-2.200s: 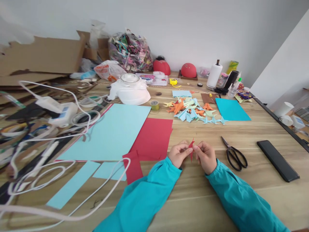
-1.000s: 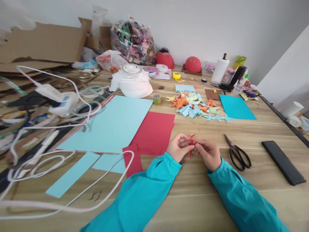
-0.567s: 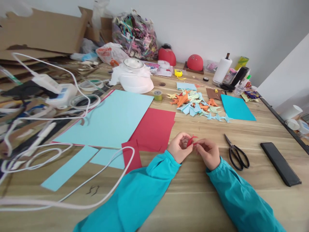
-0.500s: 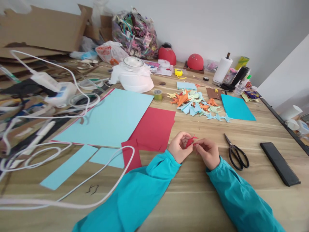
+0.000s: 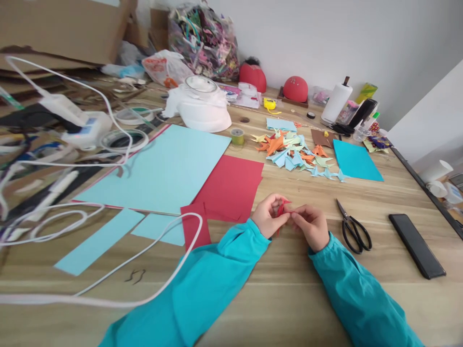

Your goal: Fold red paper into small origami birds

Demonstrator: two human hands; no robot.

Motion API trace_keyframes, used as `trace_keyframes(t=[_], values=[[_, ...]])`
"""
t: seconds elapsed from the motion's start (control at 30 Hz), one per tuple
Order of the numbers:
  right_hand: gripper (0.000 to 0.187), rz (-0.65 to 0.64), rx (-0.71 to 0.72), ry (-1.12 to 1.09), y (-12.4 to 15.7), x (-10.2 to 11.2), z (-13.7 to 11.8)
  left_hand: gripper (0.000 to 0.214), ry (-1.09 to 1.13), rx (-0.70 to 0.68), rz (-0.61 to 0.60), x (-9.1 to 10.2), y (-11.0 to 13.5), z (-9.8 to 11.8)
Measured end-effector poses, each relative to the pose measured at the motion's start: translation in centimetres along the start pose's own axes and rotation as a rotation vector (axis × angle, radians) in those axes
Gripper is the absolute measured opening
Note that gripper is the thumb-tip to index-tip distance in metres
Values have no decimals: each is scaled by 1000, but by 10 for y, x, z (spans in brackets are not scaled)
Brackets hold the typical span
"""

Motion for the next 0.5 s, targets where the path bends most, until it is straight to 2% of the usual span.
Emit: trace_keyframes(t=[0.2,0.5], values=[[24,-18,16,29,1,-1,1,31,13,19,2,-1,0,-2],[14,-40,162,205,4,0,-11,24,-42,-20,35,1,0,1]])
Point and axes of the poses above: each hand's wrist, its own y-axis away from the middle knuckle, its own x-axis out of the back of the hand, z = x × y, the point moved 8 cm from there along -y, towards the middle knuckle, and after that the axes turned 15 degrees about -y, right-handed, at the moved point
